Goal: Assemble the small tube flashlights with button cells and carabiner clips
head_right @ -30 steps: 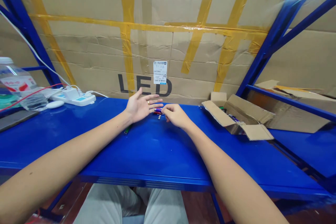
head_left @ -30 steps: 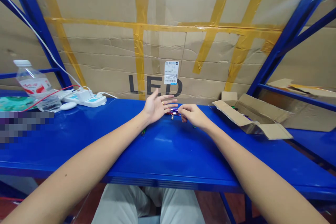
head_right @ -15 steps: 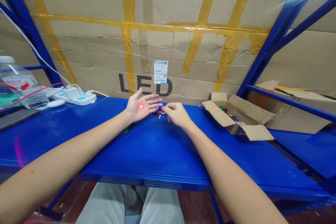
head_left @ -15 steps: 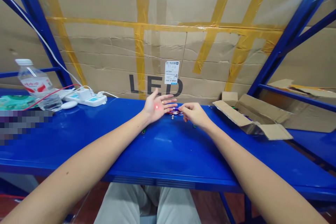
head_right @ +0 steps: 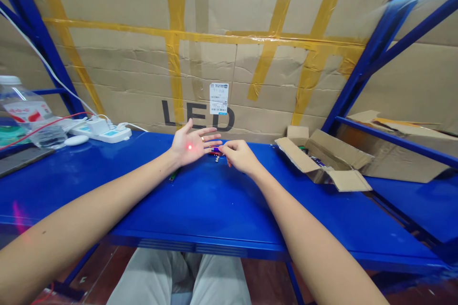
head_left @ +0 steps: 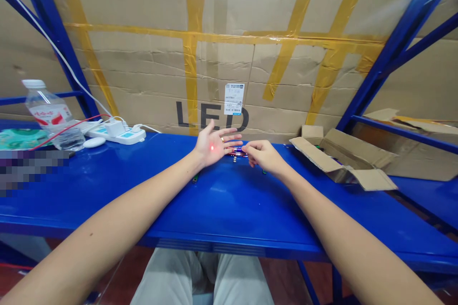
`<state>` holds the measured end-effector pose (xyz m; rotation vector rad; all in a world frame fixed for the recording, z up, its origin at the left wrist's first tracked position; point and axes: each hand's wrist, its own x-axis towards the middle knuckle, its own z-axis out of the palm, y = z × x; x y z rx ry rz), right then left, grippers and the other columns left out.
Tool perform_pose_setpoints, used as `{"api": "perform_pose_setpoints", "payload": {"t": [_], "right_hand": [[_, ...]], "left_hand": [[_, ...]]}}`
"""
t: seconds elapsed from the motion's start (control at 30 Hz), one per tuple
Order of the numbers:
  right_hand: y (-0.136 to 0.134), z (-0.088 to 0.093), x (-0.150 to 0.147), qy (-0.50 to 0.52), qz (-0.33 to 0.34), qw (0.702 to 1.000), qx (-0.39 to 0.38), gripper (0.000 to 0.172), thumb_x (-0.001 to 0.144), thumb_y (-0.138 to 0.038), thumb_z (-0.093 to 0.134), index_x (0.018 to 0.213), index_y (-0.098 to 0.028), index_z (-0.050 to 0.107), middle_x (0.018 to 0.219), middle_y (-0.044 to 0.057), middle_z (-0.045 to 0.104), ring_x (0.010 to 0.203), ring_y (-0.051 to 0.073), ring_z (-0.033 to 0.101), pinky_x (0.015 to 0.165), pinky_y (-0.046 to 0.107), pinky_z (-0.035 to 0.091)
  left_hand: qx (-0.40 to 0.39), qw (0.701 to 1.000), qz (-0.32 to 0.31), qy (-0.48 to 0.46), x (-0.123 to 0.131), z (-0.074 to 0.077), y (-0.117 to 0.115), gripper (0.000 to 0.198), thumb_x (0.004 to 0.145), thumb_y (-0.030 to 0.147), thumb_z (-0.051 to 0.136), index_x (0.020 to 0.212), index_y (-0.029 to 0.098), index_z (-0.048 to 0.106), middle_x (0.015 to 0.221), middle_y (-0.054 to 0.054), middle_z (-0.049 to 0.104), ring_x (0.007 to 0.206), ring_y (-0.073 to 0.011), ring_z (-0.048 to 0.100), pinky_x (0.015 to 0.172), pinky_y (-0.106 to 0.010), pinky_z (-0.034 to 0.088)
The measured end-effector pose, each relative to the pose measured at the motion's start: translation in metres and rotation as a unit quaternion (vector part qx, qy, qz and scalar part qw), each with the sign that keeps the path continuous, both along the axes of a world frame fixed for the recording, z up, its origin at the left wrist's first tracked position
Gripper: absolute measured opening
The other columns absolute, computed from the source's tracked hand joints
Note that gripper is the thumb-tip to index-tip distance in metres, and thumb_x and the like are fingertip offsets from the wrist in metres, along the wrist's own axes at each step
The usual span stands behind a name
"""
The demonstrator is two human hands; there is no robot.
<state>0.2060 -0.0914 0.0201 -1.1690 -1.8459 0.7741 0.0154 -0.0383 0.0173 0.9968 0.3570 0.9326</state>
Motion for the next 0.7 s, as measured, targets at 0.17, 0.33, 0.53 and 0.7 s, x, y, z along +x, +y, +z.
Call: {"api": "perform_pose_setpoints", "payload": {"t": [0.17,0.33,0.53,0.7], "right_hand": [[-0.001,0.001,0.001,0.005,0.009,1.0,-0.001,0.035,0.085,-0.039,0.052,0.058,-0.018,0.053,0.044,-0.002,0.05,0.044,0.01,0.045,0.05,0.026,0.036],[0.0,0.001,0.002,0.007,0.017,1.0,-0.003,0.038,0.087,-0.043,0.052,0.058,-0.019,0.049,0.046,-0.002,0.05,0.045,0.011,0.048,0.052,0.026,0.037],[0.024,-0.006,0.024,-0.024,-0.055,0.997,0.048,0.026,0.087,-0.042,0.053,0.086,-0.017,0.061,0.056,-0.003,0.054,0.053,0.013,0.05,0.057,0.027,0.04],[0.074,-0.019,0.053,-0.12,-0.161,0.976,0.083,0.025,0.088,-0.035,0.05,0.084,-0.016,0.065,0.069,0.002,0.063,0.065,0.015,0.054,0.067,0.028,0.04]], "left_hand": [[0.017,1.0,-0.016,0.001,-0.001,0.002,-0.001,0.071,0.088,0.068,0.03,0.116,0.011,0.061,0.118,-0.021,0.066,0.114,-0.0354,0.06,0.094,-0.05,0.046],[0.073,0.996,0.007,0.05,-0.001,0.005,0.001,0.067,0.087,0.068,0.034,0.108,0.012,0.065,0.112,-0.02,0.068,0.106,-0.0339,0.062,0.092,-0.05,0.046],[0.416,0.787,0.211,0.404,-0.014,-0.001,0.011,0.016,0.076,0.036,0.063,0.077,0.021,0.068,0.087,-0.011,0.069,0.098,-0.0329,0.06,0.095,-0.047,0.04],[0.489,0.696,0.211,0.482,-0.032,-0.008,0.024,0.014,0.078,0.032,0.058,0.072,0.025,0.068,0.081,-0.01,0.068,0.087,-0.0312,0.06,0.089,-0.044,0.039]]}}
